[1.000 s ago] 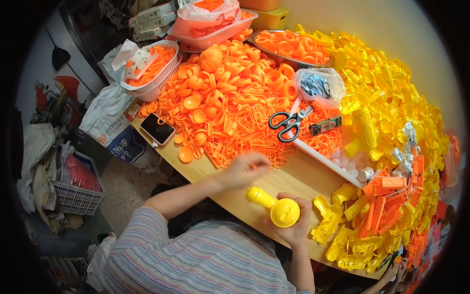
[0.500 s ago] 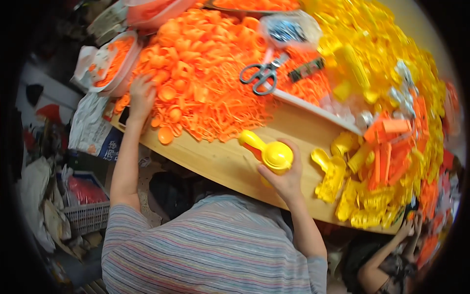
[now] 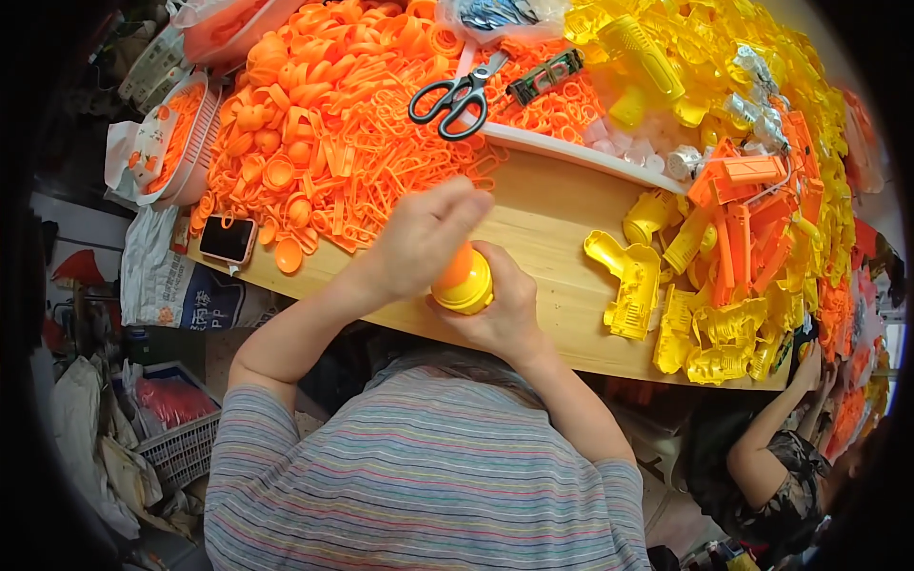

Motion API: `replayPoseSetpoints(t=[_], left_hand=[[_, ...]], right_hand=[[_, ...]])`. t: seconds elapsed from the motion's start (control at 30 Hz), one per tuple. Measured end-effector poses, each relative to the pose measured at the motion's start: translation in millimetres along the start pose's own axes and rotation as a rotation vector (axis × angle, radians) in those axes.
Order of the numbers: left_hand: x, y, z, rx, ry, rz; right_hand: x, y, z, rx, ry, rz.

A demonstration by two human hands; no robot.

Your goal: Assembling and labeling plastic toy gun components at a workbench.

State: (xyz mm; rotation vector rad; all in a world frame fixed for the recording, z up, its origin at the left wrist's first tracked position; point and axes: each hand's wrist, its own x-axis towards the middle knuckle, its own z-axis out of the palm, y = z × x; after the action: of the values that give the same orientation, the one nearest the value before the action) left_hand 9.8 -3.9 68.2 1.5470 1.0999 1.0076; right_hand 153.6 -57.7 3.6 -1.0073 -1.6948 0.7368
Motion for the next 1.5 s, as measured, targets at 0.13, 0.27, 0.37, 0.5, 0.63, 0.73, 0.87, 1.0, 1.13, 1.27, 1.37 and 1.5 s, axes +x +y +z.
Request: replayPoseSetpoints(t=[0.13,0.27,0.37,0.5,0.63,0.73,0.87,1.0,1.13,1.27,1.37,1.5], left_hand=[[6.0,-4.4,14.3,0.278,-0.157,0.065],[4.8,-19.4,22.4,0.289,-0.042,0.341],[0.2,-17.1,28.1,0.277,-0.012,0.400],[-8.1,-13.6,23.3,0.318,-0.077,0.317],[-21.9,-10.9,11.3,0.371,-0.209,0.252],[-25.8,-11.5,5.7,0.364,-0.204,0.312],[-20.8,-14.5,8.8,0.360,-0.145,0.341],[-17.5,-16.8,11.5,0.410,-0.088,0.307],[-17.4,-23.8,10.8,0.375,-0.013,0.336],[-41.8,-40.1,-24.3,0.413,0.454,0.447],[-77.1,-63.1,-93.3,0.598,0.741,0.204],[-131.7,-107.4,-163.9,0.842,0.851,-0.169]], right_hand=[[6.2,-1.3,1.9,0.058,0.030,-0.040],[3.7,0.1,2.9,0.050,0.015,-0.062],[-1.4,2.6,0.2,0.055,0.005,-0.062],[-0.1,-2.9,3.0,0.138,-0.046,-0.020],[-7.8,2.2,10.6,0.151,-0.085,-0.083],[-5.5,-2.0,9.4,0.052,-0.098,-0.159],[-9.2,7.6,10.7,0.033,-0.098,-0.143],[-2.9,4.3,9.2,0.070,-0.134,-0.115],[-0.2,6.6,7.6,-0.019,-0.067,-0.053],[-3.7,5.2,4.2,-0.103,-0.006,-0.002],[-6.9,6.5,-0.8,-0.059,0.028,0.004],[-7.9,4.0,1.6,-0.038,-0.029,0.046]])
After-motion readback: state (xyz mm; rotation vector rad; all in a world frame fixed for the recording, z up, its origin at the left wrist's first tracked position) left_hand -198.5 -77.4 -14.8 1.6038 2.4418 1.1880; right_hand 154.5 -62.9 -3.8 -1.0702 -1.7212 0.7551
